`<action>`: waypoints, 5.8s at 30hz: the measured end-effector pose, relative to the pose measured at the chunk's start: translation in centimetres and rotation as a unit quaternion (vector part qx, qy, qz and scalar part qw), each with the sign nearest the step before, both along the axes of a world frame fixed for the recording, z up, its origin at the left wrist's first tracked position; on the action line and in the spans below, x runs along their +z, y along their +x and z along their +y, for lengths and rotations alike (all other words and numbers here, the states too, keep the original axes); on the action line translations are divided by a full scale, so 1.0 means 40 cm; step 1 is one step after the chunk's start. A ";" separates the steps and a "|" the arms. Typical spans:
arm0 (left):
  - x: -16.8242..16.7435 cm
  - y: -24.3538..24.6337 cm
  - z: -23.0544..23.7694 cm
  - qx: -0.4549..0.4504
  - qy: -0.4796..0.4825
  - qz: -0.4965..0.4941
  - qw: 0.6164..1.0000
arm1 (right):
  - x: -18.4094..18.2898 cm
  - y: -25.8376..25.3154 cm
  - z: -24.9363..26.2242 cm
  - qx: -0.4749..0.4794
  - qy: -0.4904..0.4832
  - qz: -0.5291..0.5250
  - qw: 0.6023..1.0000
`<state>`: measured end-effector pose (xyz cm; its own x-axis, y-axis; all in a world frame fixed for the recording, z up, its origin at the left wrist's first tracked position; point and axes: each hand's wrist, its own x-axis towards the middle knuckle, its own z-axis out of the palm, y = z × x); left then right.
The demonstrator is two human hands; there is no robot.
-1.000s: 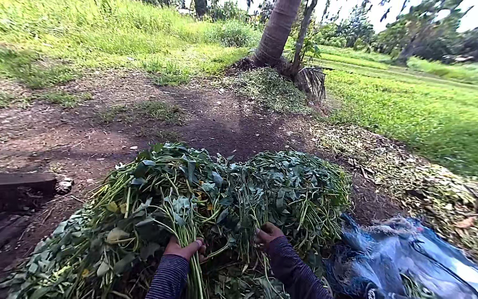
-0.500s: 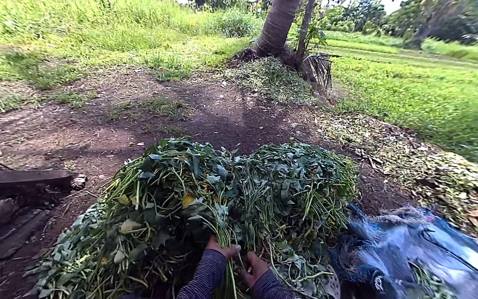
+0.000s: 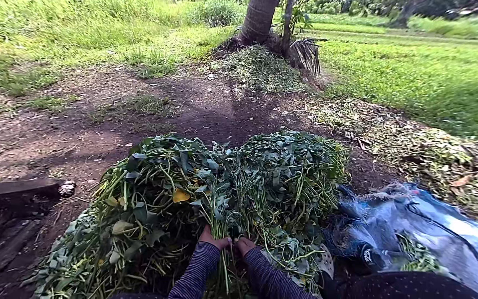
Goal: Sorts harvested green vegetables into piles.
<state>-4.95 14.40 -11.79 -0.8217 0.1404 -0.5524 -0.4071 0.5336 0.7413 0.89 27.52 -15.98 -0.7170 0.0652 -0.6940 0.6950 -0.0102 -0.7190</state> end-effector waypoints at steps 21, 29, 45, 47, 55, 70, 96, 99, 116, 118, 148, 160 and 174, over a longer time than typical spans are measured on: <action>0.046 -0.046 -0.060 0.176 0.104 0.006 0.979 | 0.076 0.022 -0.020 0.213 0.117 0.095 0.965; 0.056 -0.093 -0.105 0.253 0.117 0.040 0.960 | 0.019 0.088 0.004 0.336 0.180 0.083 0.921; 0.084 -0.105 -0.118 0.289 0.155 0.078 0.942 | 0.063 0.021 0.034 0.230 0.201 0.242 0.921; 0.080 -0.099 -0.116 0.300 0.167 0.079 0.936 | 0.035 0.009 -0.015 0.277 0.239 0.257 0.895; 0.154 -0.122 -0.197 0.385 0.170 0.132 0.897 | -0.012 -0.014 0.090 0.316 0.345 0.092 0.879; 0.094 -0.138 -0.190 0.316 0.092 0.104 0.938 | -0.111 -0.270 0.167 0.096 0.321 0.001 0.942; 0.073 -0.078 -0.076 0.223 0.185 -0.018 0.957 | -0.004 0.061 0.373 0.104 0.427 -0.047 0.897; 0.061 -0.077 -0.058 0.211 0.177 -0.021 0.961 | -0.017 0.014 0.347 0.008 0.383 0.150 0.911; 0.051 -0.029 0.034 0.050 0.089 -0.084 0.991 | 0.097 0.028 0.136 0.212 0.295 0.195 0.911; 0.040 -0.028 0.038 0.049 0.078 -0.069 0.993 | 0.088 0.034 0.111 0.220 0.308 0.236 0.895; 0.114 0.022 -0.030 0.129 0.134 0.111 0.976 | 0.174 -0.017 -0.019 -0.013 0.039 0.194 0.980; 0.065 0.028 -0.021 0.148 0.043 0.110 0.982 | 0.089 0.072 0.043 0.207 0.374 0.279 0.860; 0.102 -0.016 -0.069 0.188 0.119 0.064 0.973 | 0.110 0.156 0.214 0.275 0.309 0.173 0.894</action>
